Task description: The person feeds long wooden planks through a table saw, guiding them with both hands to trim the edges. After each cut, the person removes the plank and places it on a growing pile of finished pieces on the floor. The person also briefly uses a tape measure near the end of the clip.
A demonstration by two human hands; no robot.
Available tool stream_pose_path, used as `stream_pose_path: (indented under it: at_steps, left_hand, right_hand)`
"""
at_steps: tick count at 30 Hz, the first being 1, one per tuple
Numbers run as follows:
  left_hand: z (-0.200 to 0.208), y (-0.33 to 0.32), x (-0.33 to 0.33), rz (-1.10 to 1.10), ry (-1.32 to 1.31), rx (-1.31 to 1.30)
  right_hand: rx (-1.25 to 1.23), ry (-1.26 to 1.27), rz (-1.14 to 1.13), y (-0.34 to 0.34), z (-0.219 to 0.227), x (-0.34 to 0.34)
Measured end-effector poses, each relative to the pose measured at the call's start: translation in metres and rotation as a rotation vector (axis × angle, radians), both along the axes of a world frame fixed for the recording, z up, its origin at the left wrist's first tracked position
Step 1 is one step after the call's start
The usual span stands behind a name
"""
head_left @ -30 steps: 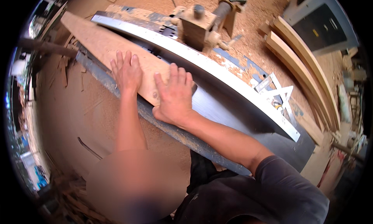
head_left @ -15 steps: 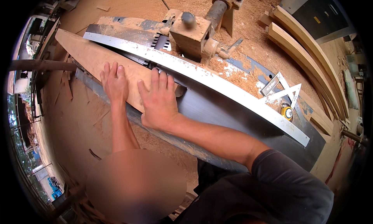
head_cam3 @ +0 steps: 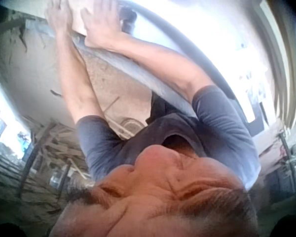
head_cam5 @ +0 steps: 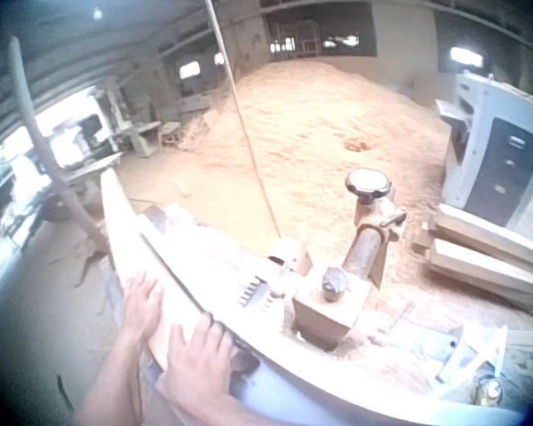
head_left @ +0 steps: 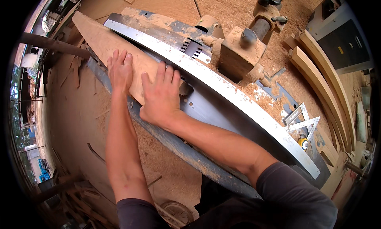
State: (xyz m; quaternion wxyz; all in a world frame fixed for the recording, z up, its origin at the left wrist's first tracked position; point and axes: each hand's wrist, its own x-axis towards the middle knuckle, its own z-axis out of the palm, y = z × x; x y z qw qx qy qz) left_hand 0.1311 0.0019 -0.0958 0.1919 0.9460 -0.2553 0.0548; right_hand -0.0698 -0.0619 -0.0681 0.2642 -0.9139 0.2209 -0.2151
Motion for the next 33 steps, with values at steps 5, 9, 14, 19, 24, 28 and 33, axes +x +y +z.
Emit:
stream_pose_path:
  at_steps: [5,9,14,19,24,28,33]
  left_hand:
    - [0.0,0.002,0.031,0.011,0.001,-0.014]
    - [-0.001,0.004,0.054,0.019,0.007,-0.035]
    - [-0.002,0.005,0.078,0.042,0.015,-0.033]
    - [0.0,0.002,0.086,0.064,0.028,0.002]
    - [0.009,0.0,0.072,0.081,0.08,0.044]
    - [0.015,0.001,0.063,0.077,0.116,0.055]
    - [0.018,0.005,0.058,0.087,0.135,0.025]
  right_hand:
    - [-0.006,-0.023,0.001,0.002,-0.003,0.03]
    - [-0.018,-0.018,0.007,0.004,-0.004,0.055]
    - [-0.059,-0.002,-0.003,0.008,-0.002,0.078]
    - [-0.119,-0.004,-0.017,0.012,-0.007,0.091]
    - [-0.146,0.352,0.162,0.0,0.021,0.09]
    - [-0.273,0.294,0.136,0.003,0.016,0.089]
    - [-0.227,0.332,0.135,0.009,0.017,0.089]
